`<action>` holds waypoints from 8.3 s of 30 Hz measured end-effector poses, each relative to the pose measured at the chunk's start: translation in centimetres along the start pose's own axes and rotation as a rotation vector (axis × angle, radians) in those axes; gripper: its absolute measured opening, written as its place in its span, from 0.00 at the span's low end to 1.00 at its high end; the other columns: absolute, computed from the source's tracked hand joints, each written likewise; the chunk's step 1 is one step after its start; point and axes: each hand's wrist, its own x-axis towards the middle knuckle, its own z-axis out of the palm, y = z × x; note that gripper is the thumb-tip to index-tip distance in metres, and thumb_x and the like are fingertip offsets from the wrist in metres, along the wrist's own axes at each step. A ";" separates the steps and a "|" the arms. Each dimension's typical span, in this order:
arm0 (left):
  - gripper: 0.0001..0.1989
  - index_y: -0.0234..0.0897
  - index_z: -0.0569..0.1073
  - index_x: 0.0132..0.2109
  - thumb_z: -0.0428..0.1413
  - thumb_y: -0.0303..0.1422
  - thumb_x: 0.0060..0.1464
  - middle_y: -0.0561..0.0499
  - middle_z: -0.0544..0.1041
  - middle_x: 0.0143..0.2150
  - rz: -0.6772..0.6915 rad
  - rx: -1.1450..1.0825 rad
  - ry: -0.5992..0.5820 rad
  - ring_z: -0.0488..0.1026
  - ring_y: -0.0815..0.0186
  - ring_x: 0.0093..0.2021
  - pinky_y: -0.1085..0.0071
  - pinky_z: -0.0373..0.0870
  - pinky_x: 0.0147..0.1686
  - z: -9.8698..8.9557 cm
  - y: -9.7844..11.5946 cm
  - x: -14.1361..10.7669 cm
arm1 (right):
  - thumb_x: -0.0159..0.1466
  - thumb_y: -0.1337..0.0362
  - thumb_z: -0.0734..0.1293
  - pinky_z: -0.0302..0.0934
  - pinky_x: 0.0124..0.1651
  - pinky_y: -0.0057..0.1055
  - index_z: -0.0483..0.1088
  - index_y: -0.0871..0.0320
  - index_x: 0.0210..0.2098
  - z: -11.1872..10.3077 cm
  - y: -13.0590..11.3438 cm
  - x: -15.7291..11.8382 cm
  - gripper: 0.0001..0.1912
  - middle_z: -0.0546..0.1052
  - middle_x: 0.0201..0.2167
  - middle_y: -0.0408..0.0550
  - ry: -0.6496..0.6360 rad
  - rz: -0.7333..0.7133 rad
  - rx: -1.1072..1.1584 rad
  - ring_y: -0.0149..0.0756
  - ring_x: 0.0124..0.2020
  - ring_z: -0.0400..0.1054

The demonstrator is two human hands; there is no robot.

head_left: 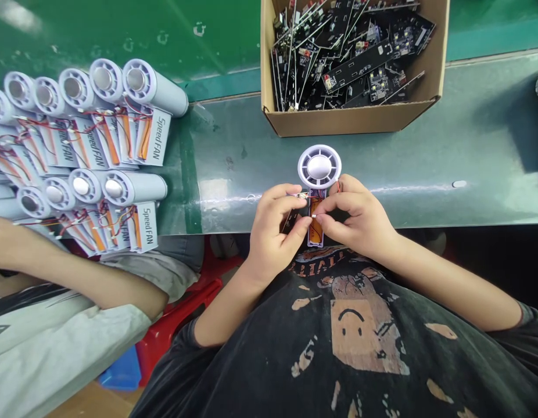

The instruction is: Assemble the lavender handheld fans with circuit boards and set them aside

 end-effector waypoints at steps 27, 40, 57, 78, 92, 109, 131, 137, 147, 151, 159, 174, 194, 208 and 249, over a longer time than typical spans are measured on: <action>0.13 0.44 0.71 0.52 0.54 0.27 0.62 0.50 0.71 0.51 -0.305 -0.451 -0.079 0.72 0.79 0.24 0.80 0.71 0.20 -0.3 -0.1 -0.4 | 0.60 0.67 0.67 0.55 0.38 0.35 0.71 0.55 0.26 -0.6 -0.8 0.5 0.06 0.67 0.29 0.43 0.139 -0.042 -0.144 0.34 0.33 0.61; 0.16 0.41 0.70 0.54 0.52 0.22 0.61 0.48 0.73 0.54 0.001 -0.004 -0.037 0.72 0.61 0.57 0.59 0.75 0.54 -0.5 0.9 0.0 | 0.61 0.68 0.64 0.49 0.38 0.38 0.64 0.57 0.20 0.3 -1.4 0.7 0.14 0.65 0.29 0.46 0.187 -0.259 -0.707 0.36 0.33 0.57; 0.12 0.44 0.71 0.51 0.55 0.28 0.60 0.49 0.71 0.52 -0.370 -0.439 -0.013 0.71 0.79 0.24 0.81 0.67 0.18 -0.3 -0.7 -0.2 | 0.66 0.71 0.63 0.63 0.39 0.34 0.71 0.49 0.47 -2.7 0.5 0.4 0.14 0.73 0.36 0.44 0.145 -0.330 -0.205 0.33 0.36 0.68; 0.11 0.44 0.70 0.51 0.55 0.31 0.61 0.54 0.74 0.37 -0.326 -0.489 -0.073 0.71 0.77 0.23 0.83 0.66 0.16 -0.1 -0.5 -0.3 | 0.61 0.70 0.67 0.62 0.33 0.29 0.77 0.59 0.33 -1.3 -1.4 1.4 0.06 0.76 0.27 0.43 0.004 -0.081 -0.112 0.29 0.29 0.67; 0.06 0.43 0.69 0.48 0.53 0.33 0.64 0.46 0.64 0.61 -0.091 -0.148 -0.054 0.75 0.66 0.45 0.72 0.78 0.32 0.0 0.2 0.1 | 0.61 0.68 0.69 0.63 0.35 0.30 0.76 0.58 0.36 -1.4 -1.4 1.4 0.03 0.78 0.28 0.42 -0.057 -0.011 -0.057 0.30 0.29 0.68; 0.03 0.41 0.71 0.39 0.54 0.27 0.61 0.47 0.70 0.55 0.142 0.286 0.035 0.71 0.60 0.53 0.61 0.75 0.45 -0.3 1.1 0.8 | 0.57 0.72 0.63 0.56 0.37 0.34 0.70 0.56 0.25 0.1 -1.4 0.8 0.07 0.74 0.24 0.42 0.055 -0.071 -0.272 0.33 0.29 0.65; 0.10 0.44 0.70 0.51 0.54 0.34 0.63 0.47 0.70 0.56 -0.284 -0.388 -0.045 0.72 0.77 0.26 0.78 0.73 0.22 0.4 0.7 0.3 | 0.59 0.72 0.62 0.55 0.39 0.38 0.64 0.55 0.21 0.5 -0.9 1.5 0.11 0.68 0.23 0.45 0.117 -0.103 -0.530 0.38 0.32 0.59; 0.10 0.41 0.71 0.51 0.53 0.28 0.63 0.48 0.72 0.53 -0.138 -0.214 -0.034 0.76 0.71 0.37 0.74 0.78 0.31 0.3 0.7 0.6 | 0.60 0.71 0.62 0.52 0.39 0.38 0.65 0.56 0.21 0.2 -1.0 1.6 0.11 0.67 0.24 0.45 0.070 -0.142 -0.622 0.38 0.34 0.58; 0.10 0.40 0.72 0.51 0.53 0.28 0.63 0.47 0.73 0.53 -0.138 -0.263 -0.031 0.76 0.68 0.40 0.71 0.78 0.35 0.7 0.4 0.6 | 0.63 0.69 0.62 0.53 0.43 0.41 0.64 0.55 0.24 0.3 -0.5 1.6 0.11 0.67 0.26 0.45 0.061 -0.184 -0.679 0.41 0.38 0.62; 0.10 0.43 0.72 0.51 0.55 0.30 0.63 0.49 0.71 0.55 -0.229 -0.514 0.020 0.71 0.80 0.25 0.78 0.72 0.23 1.5 0.3 0.0 | 0.64 0.68 0.61 0.53 0.43 0.41 0.62 0.55 0.23 0.5 -0.4 1.5 0.13 0.67 0.25 0.45 0.069 -0.176 -0.623 0.40 0.37 0.62; 0.09 0.44 0.71 0.49 0.57 0.36 0.62 0.56 0.70 0.37 -0.404 -0.893 0.040 0.70 0.78 0.23 0.84 0.62 0.14 2.5 0.5 -0.3 | 0.62 0.69 0.62 0.52 0.42 0.39 0.65 0.55 0.23 0.5 -0.2 1.6 0.12 0.68 0.25 0.44 0.131 -0.173 -0.542 0.38 0.35 0.61; 0.10 0.43 0.68 0.50 0.57 0.35 0.62 0.57 0.69 0.31 -0.422 -0.842 -0.012 0.70 0.77 0.23 0.84 0.62 0.15 1.9 0.8 -0.1 | 0.61 0.69 0.65 0.54 0.42 0.38 0.73 0.54 0.28 -0.3 -0.7 1.1 0.07 0.76 0.27 0.42 0.152 -0.111 -0.378 0.37 0.35 0.66; 0.10 0.42 0.69 0.50 0.56 0.33 0.62 0.50 0.71 0.47 -0.363 -0.666 -0.005 0.71 0.79 0.24 0.83 0.65 0.15 2.1 0.7 -0.3 | 0.62 0.67 0.67 0.54 0.47 0.45 0.72 0.53 0.26 -1.1 -1.0 1.3 0.08 0.75 0.28 0.45 0.030 -0.061 -0.460 0.43 0.39 0.66; 0.10 0.42 0.71 0.51 0.54 0.30 0.63 0.47 0.70 0.54 -0.203 -0.476 0.040 0.71 0.77 0.29 0.81 0.71 0.21 2.4 0.7 -0.5 | 0.65 0.63 0.66 0.56 0.44 0.42 0.75 0.53 0.30 -1.0 0.0 1.0 0.08 0.78 0.31 0.44 0.045 -0.041 -0.350 0.41 0.39 0.68; 0.11 0.44 0.70 0.51 0.56 0.34 0.62 0.50 0.74 0.49 -0.252 -0.590 -0.029 0.70 0.78 0.24 0.80 0.68 0.20 1.9 -0.2 0.0 | 0.66 0.65 0.65 0.58 0.36 0.37 0.76 0.55 0.29 -1.5 -0.3 0.8 0.10 0.73 0.29 0.47 0.119 -0.271 -0.408 0.35 0.31 0.62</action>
